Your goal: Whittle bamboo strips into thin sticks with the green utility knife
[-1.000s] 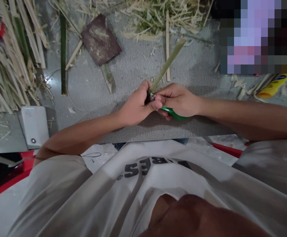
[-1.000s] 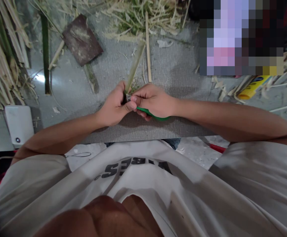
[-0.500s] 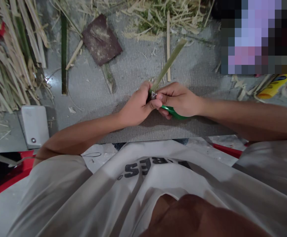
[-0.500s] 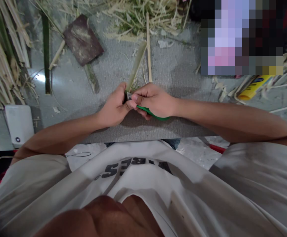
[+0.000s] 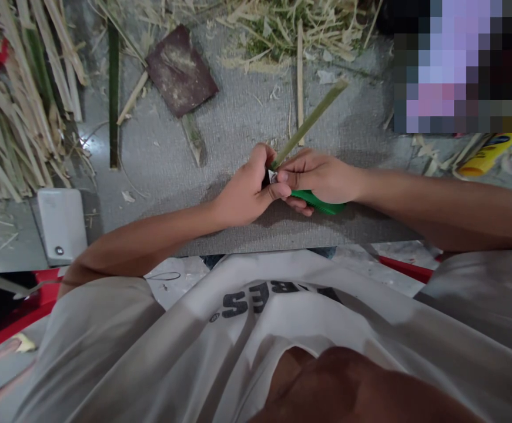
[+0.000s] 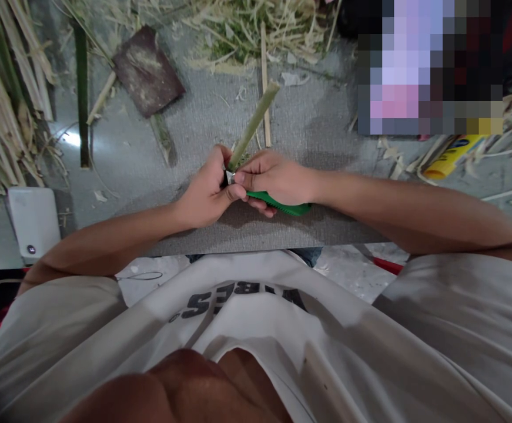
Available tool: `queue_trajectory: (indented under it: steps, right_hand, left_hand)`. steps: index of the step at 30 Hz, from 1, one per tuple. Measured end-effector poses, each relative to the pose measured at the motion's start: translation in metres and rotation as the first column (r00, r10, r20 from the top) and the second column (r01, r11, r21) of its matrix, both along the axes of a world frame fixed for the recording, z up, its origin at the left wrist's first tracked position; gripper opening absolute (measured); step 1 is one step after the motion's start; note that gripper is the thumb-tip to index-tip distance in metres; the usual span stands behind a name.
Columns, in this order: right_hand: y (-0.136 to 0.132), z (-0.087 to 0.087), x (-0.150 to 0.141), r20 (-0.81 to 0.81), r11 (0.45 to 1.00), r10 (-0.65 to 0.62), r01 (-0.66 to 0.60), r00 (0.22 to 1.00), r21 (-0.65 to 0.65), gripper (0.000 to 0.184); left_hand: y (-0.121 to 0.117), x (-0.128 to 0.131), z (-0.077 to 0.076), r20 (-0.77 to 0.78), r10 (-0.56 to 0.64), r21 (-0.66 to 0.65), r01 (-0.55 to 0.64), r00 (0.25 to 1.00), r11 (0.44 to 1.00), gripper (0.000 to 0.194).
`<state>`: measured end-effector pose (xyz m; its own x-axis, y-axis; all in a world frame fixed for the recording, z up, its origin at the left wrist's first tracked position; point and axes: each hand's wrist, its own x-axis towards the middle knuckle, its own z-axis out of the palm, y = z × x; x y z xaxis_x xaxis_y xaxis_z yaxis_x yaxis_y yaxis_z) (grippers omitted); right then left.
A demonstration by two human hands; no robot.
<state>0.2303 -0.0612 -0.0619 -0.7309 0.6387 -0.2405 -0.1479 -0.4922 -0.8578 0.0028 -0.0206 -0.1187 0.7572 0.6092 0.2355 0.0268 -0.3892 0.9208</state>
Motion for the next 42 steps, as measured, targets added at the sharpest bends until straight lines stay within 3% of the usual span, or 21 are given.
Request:
queue_trajectory:
  steps: [5,9,11,14,18,23,29,36,39,42]
  right_hand:
    - [-0.009,-0.003,-0.006,0.024,0.986,-0.142,0.139,0.99,0.097,0.059]
    - [-0.015,-0.003,-0.011,0.064,0.947,-0.286,0.272,0.956,0.168,0.064]
    - [-0.013,-0.004,-0.01,0.057,0.957,-0.257,0.245,0.965,0.158,0.065]
    - [-0.006,-0.004,-0.005,0.029,0.993,-0.096,0.094,0.995,0.073,0.063]
    - [0.002,0.001,0.001,0.015,1.0,0.007,-0.007,1.0,-0.028,0.062]
    - [-0.006,0.004,-0.005,0.055,0.994,-0.104,0.102,0.993,0.038,0.063]
    - [-0.015,-0.001,-0.013,0.061,0.947,-0.299,0.288,0.952,0.144,0.063]
    - [0.004,0.003,0.001,0.03,0.999,-0.021,0.021,0.999,-0.024,0.06]
    - [0.003,0.004,-0.001,0.018,0.999,-0.041,0.041,0.999,-0.034,0.06]
    - [-0.004,0.002,-0.008,0.013,0.987,-0.159,0.159,0.987,0.013,0.061]
  left_hand:
    - [-0.001,0.0,0.003,-0.06,0.09,0.03,-0.089,0.994,0.996,0.069]
    - [0.0,0.001,0.004,-0.021,0.138,0.041,-0.137,0.99,0.99,0.066]
    - [-0.001,0.001,0.006,-0.04,0.144,0.027,-0.143,0.989,0.989,0.067]
    - [-0.002,0.0,0.009,-0.073,0.114,0.012,-0.114,0.991,0.993,0.067]
    - [-0.004,0.0,0.006,-0.012,0.07,0.038,-0.069,0.998,0.997,0.065]
    - [-0.005,0.002,0.003,-0.011,0.136,0.062,-0.135,0.991,0.989,0.063]
    - [-0.004,0.003,0.001,0.003,0.233,0.082,-0.233,0.972,0.969,0.065]
    - [-0.007,0.001,0.005,-0.063,0.106,0.017,-0.105,0.992,0.994,0.065]
    - [-0.011,0.002,0.001,-0.005,0.166,0.03,-0.166,0.986,0.986,0.062]
    - [-0.012,0.003,-0.001,0.033,0.197,0.05,-0.198,0.98,0.979,0.062]
